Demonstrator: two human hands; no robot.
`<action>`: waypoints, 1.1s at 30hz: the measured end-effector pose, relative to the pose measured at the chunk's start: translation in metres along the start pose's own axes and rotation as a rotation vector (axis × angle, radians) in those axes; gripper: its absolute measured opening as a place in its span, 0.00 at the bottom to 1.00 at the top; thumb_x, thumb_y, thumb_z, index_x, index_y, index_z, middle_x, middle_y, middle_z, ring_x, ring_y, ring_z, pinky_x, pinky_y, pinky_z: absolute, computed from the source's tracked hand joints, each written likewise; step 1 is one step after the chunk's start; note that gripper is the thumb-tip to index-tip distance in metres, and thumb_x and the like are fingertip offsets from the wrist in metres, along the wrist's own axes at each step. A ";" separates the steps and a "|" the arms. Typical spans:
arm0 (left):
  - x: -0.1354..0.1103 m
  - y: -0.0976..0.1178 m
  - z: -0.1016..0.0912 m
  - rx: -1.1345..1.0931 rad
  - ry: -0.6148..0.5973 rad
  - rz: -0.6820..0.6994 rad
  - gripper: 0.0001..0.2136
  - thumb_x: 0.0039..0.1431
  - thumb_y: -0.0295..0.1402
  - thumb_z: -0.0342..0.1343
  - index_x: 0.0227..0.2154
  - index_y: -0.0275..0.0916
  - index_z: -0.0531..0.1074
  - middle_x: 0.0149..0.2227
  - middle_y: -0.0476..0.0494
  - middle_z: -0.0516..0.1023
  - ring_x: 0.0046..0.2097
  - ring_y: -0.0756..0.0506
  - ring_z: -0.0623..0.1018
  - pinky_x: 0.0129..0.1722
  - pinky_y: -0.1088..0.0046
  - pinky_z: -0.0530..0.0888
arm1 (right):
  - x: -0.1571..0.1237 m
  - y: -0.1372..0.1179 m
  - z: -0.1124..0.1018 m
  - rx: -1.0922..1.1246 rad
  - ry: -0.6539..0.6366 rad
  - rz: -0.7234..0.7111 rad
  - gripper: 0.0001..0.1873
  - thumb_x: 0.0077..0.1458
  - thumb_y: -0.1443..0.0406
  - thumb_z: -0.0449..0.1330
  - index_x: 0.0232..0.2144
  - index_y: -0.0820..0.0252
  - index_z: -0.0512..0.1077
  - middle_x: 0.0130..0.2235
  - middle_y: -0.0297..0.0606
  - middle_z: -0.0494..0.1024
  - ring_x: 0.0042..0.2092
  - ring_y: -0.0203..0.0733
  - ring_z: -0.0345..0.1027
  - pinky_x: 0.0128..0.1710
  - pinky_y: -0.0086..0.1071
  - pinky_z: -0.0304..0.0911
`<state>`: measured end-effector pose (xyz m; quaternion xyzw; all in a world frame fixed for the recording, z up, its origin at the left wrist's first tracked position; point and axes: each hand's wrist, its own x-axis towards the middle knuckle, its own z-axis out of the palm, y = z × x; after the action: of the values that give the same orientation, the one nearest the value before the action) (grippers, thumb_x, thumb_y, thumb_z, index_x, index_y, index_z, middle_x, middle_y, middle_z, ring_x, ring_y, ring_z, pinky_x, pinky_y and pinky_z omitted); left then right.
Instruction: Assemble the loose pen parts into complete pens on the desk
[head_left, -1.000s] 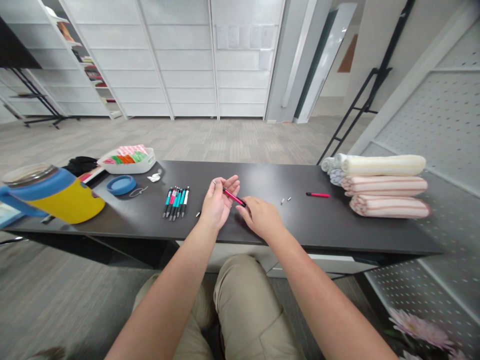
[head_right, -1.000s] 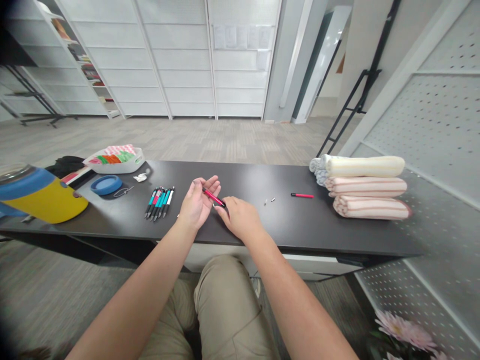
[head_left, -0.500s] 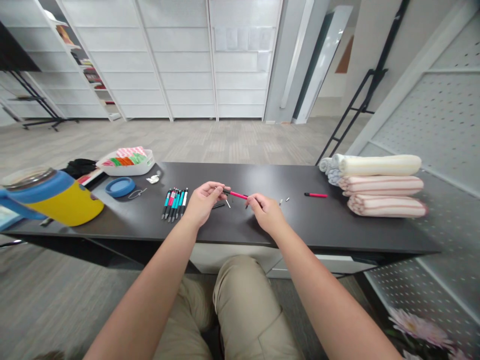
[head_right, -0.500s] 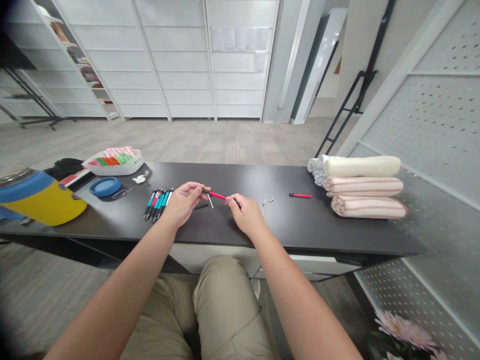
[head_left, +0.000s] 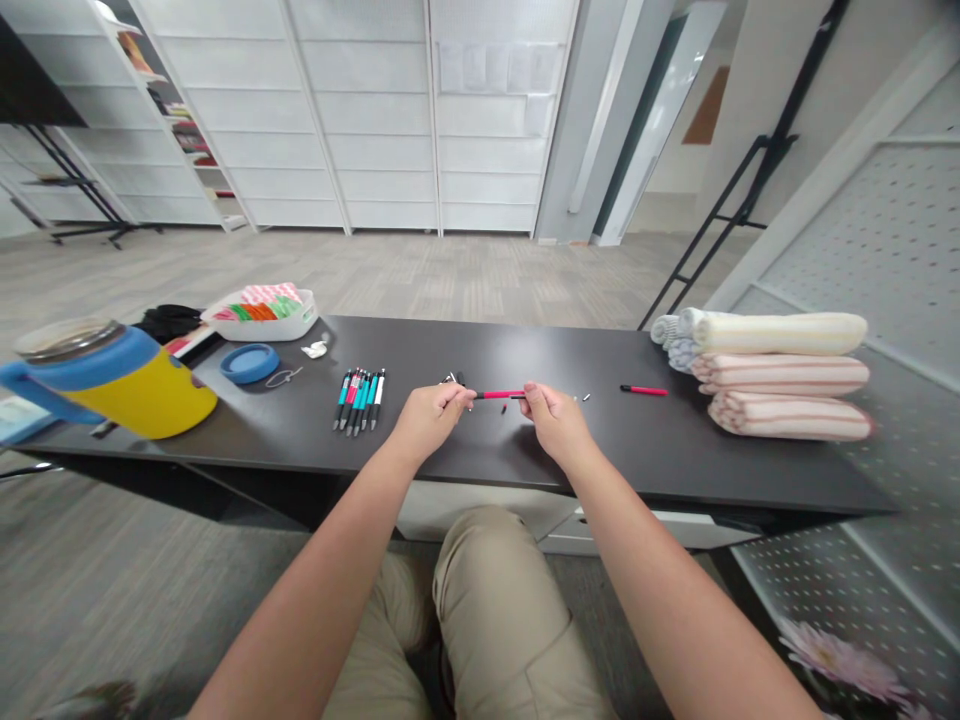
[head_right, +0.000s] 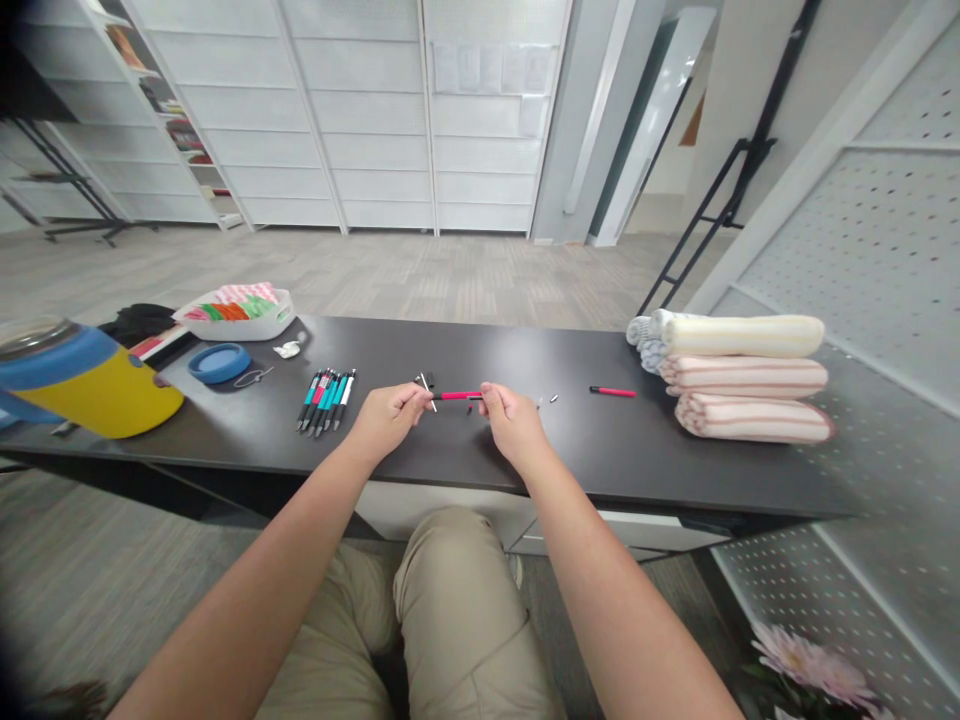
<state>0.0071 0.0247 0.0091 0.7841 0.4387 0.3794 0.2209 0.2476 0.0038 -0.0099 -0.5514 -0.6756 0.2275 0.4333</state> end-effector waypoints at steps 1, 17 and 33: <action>0.000 0.000 -0.001 0.017 -0.009 -0.003 0.18 0.70 0.42 0.52 0.29 0.40 0.80 0.22 0.50 0.74 0.27 0.48 0.73 0.32 0.73 0.65 | 0.000 0.000 0.000 -0.006 -0.002 -0.004 0.34 0.71 0.41 0.42 0.26 0.55 0.69 0.23 0.33 0.69 0.27 0.39 0.65 0.31 0.31 0.57; 0.004 -0.010 0.000 -0.274 0.059 -0.212 0.25 0.69 0.53 0.50 0.25 0.39 0.76 0.18 0.52 0.69 0.23 0.50 0.68 0.29 0.73 0.64 | -0.001 -0.006 0.004 0.153 -0.066 0.001 0.24 0.70 0.47 0.51 0.45 0.57 0.77 0.28 0.33 0.77 0.29 0.39 0.69 0.32 0.31 0.62; -0.003 -0.005 0.015 0.001 -0.205 0.190 0.12 0.68 0.43 0.58 0.40 0.43 0.82 0.37 0.44 0.84 0.37 0.44 0.80 0.39 0.70 0.70 | -0.023 -0.007 -0.019 -0.127 -0.244 -0.112 0.17 0.70 0.54 0.55 0.38 0.54 0.81 0.37 0.37 0.85 0.39 0.45 0.77 0.43 0.34 0.66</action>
<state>0.0153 0.0247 -0.0046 0.8568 0.3377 0.3162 0.2275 0.2600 -0.0231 -0.0023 -0.5076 -0.7660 0.2252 0.3239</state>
